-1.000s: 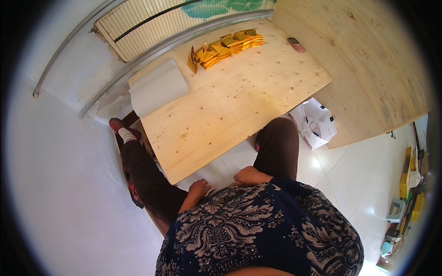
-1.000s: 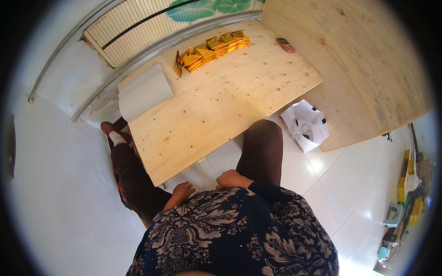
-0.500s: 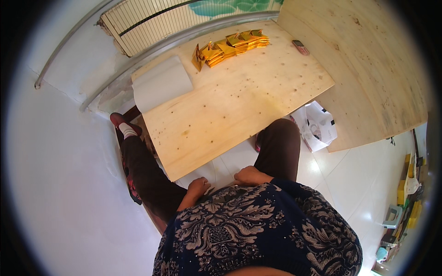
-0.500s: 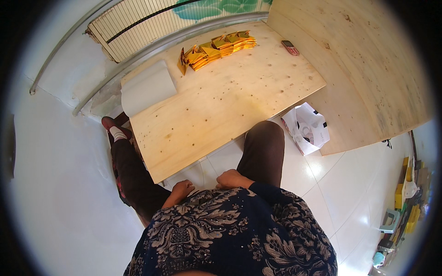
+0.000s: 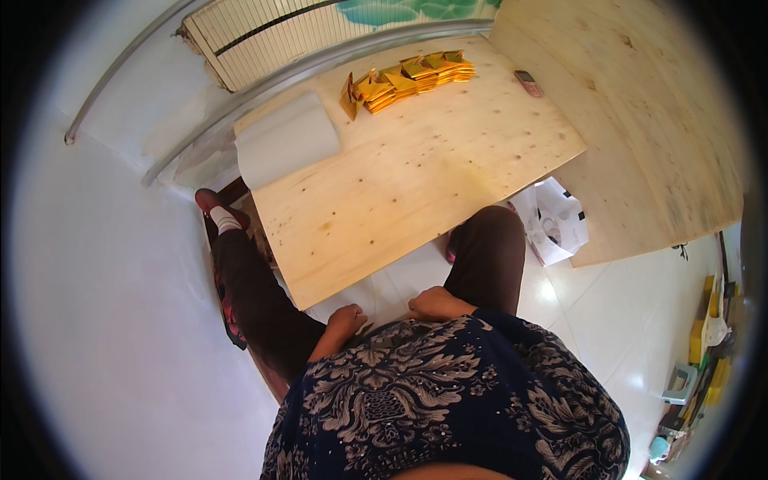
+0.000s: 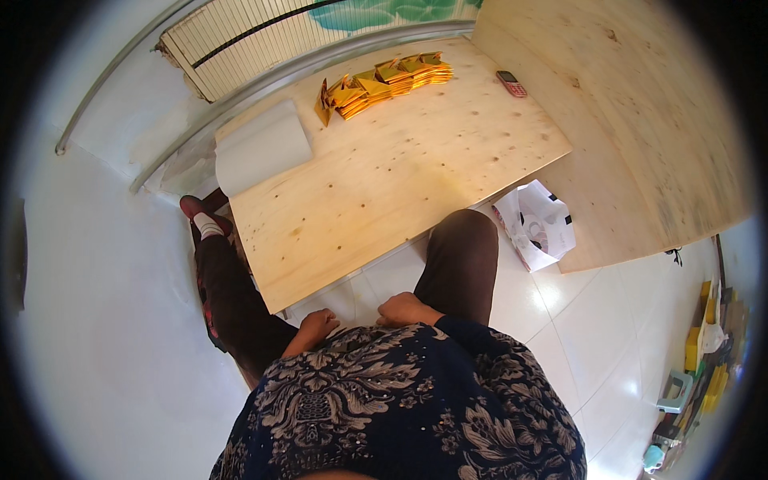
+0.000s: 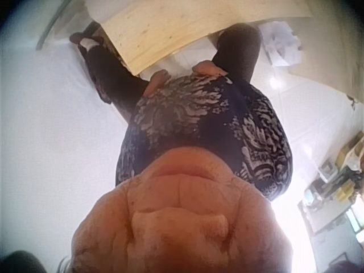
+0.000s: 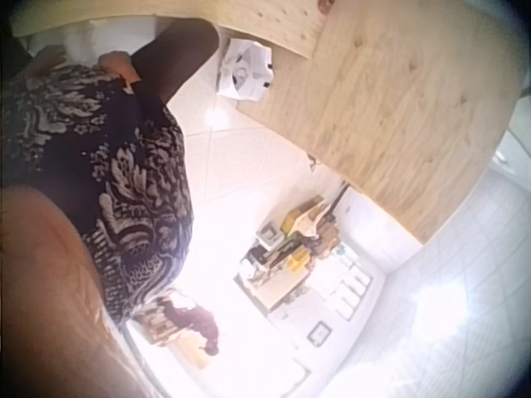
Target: The person folds sheets of gold-colored paper into small triangular packets by hand, then stacks them on a wooden table. They repeatedly pick up new sheets, fold them, and add them to the growing pile.
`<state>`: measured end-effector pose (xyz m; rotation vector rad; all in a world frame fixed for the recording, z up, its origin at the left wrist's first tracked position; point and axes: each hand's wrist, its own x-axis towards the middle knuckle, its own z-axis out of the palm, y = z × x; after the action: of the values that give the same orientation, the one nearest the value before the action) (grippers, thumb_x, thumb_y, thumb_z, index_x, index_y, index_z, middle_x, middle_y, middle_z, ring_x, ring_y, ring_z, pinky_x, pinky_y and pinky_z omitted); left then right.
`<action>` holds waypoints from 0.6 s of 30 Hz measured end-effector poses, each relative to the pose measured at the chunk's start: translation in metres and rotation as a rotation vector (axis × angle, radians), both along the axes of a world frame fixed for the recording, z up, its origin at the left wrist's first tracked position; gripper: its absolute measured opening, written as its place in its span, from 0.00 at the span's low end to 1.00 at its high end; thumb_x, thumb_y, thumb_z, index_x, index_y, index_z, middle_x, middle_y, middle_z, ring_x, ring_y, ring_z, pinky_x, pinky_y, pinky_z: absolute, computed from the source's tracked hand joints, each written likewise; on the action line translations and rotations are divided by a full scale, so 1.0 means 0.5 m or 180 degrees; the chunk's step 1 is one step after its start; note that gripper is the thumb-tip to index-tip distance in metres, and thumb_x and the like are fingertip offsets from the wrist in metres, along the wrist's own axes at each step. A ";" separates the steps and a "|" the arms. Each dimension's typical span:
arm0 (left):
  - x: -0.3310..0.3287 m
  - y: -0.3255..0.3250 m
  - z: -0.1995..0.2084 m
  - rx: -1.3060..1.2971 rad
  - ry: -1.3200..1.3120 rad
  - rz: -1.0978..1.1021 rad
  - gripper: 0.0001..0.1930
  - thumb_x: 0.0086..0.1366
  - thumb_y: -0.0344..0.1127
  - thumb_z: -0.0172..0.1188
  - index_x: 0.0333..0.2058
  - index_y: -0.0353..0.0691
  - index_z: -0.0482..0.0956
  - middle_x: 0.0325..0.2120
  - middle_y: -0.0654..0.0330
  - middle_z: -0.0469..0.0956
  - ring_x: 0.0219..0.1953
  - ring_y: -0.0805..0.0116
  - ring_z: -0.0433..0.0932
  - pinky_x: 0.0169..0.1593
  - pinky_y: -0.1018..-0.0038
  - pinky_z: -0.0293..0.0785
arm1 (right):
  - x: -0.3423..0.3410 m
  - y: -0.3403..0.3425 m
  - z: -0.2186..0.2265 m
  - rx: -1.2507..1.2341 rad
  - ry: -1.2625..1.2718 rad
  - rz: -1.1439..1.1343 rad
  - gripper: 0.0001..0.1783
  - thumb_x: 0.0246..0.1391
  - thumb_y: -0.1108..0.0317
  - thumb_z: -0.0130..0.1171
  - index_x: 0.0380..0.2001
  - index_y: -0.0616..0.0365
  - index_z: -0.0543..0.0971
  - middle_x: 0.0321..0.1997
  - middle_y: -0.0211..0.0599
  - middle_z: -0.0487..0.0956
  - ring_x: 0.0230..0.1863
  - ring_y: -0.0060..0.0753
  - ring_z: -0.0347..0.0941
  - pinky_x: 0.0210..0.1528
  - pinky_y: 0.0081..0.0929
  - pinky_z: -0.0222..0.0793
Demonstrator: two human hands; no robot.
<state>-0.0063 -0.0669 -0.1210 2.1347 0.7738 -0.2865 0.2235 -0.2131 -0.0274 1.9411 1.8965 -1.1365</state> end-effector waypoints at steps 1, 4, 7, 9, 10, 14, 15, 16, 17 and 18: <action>0.000 0.000 -0.001 0.0002 -0.0002 0.0008 0.18 0.54 0.47 0.59 0.33 0.37 0.78 0.30 0.46 0.79 0.36 0.47 0.77 0.38 0.59 0.72 | 0.000 0.000 0.001 -0.0008 0.0007 0.0012 0.23 0.55 0.47 0.49 0.34 0.56 0.80 0.34 0.47 0.80 0.39 0.51 0.77 0.40 0.45 0.71; -0.002 -0.001 -0.005 0.0038 -0.0097 0.0003 0.17 0.54 0.46 0.60 0.32 0.36 0.78 0.27 0.48 0.78 0.33 0.49 0.77 0.36 0.61 0.72 | 0.000 0.000 0.005 0.0005 0.0017 0.0041 0.23 0.55 0.47 0.49 0.34 0.56 0.80 0.34 0.48 0.80 0.39 0.51 0.77 0.40 0.45 0.71; -0.002 -0.002 -0.008 0.0080 -0.0141 0.0013 0.17 0.54 0.46 0.61 0.32 0.36 0.78 0.26 0.48 0.78 0.32 0.49 0.77 0.35 0.62 0.72 | 0.000 -0.001 0.007 0.0017 0.0020 0.0046 0.23 0.54 0.47 0.50 0.34 0.57 0.80 0.33 0.48 0.80 0.39 0.51 0.77 0.39 0.45 0.72; -0.002 -0.001 -0.008 0.0074 -0.0119 0.0003 0.17 0.54 0.46 0.60 0.33 0.36 0.78 0.28 0.47 0.79 0.33 0.48 0.77 0.37 0.61 0.72 | 0.000 -0.001 0.008 0.0024 0.0011 0.0038 0.23 0.54 0.47 0.50 0.34 0.57 0.80 0.33 0.48 0.80 0.38 0.52 0.77 0.39 0.45 0.72; -0.002 0.000 -0.008 0.0054 -0.0095 -0.0011 0.17 0.54 0.46 0.60 0.33 0.37 0.78 0.30 0.47 0.79 0.35 0.48 0.77 0.38 0.60 0.72 | 0.000 -0.001 0.008 0.0028 0.0006 0.0036 0.24 0.54 0.47 0.50 0.34 0.57 0.80 0.33 0.48 0.80 0.38 0.52 0.77 0.39 0.45 0.72; -0.002 0.001 -0.007 -0.0019 -0.0022 -0.0001 0.18 0.54 0.47 0.59 0.34 0.38 0.79 0.32 0.47 0.79 0.37 0.48 0.77 0.40 0.59 0.73 | 0.001 -0.001 0.009 0.0037 0.0017 0.0030 0.24 0.54 0.47 0.49 0.33 0.58 0.80 0.32 0.49 0.80 0.38 0.52 0.77 0.39 0.45 0.72; -0.002 0.000 -0.007 0.0032 -0.0074 -0.0050 0.18 0.53 0.47 0.59 0.34 0.38 0.79 0.32 0.48 0.79 0.37 0.48 0.77 0.40 0.59 0.73 | 0.001 -0.001 0.009 0.0066 0.0042 0.0020 0.24 0.54 0.48 0.49 0.33 0.58 0.80 0.32 0.49 0.80 0.38 0.52 0.77 0.39 0.45 0.72; -0.002 0.000 -0.007 0.0062 -0.0076 -0.0066 0.18 0.53 0.47 0.59 0.34 0.38 0.79 0.32 0.48 0.79 0.37 0.48 0.77 0.40 0.59 0.73 | 0.001 -0.002 0.010 0.0084 0.0058 0.0010 0.23 0.54 0.48 0.49 0.33 0.58 0.80 0.32 0.49 0.80 0.37 0.52 0.77 0.39 0.45 0.71; -0.004 0.000 -0.007 0.0043 -0.0059 -0.0019 0.18 0.53 0.47 0.60 0.34 0.38 0.79 0.32 0.48 0.79 0.37 0.48 0.77 0.40 0.59 0.73 | 0.001 -0.002 0.010 0.0078 0.0062 -0.0009 0.23 0.54 0.48 0.48 0.33 0.58 0.80 0.32 0.49 0.80 0.37 0.52 0.77 0.39 0.45 0.71; -0.005 -0.001 -0.008 0.0083 -0.0073 -0.0055 0.18 0.53 0.47 0.60 0.34 0.38 0.79 0.32 0.48 0.79 0.37 0.48 0.77 0.40 0.59 0.73 | 0.000 -0.002 0.010 0.0113 0.0064 0.0017 0.23 0.54 0.48 0.48 0.33 0.58 0.80 0.32 0.49 0.80 0.37 0.52 0.77 0.39 0.45 0.71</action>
<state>-0.0086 -0.0673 -0.1249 2.1663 0.7500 -0.2619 0.2235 -0.2142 -0.0223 1.9491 1.9438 -1.1324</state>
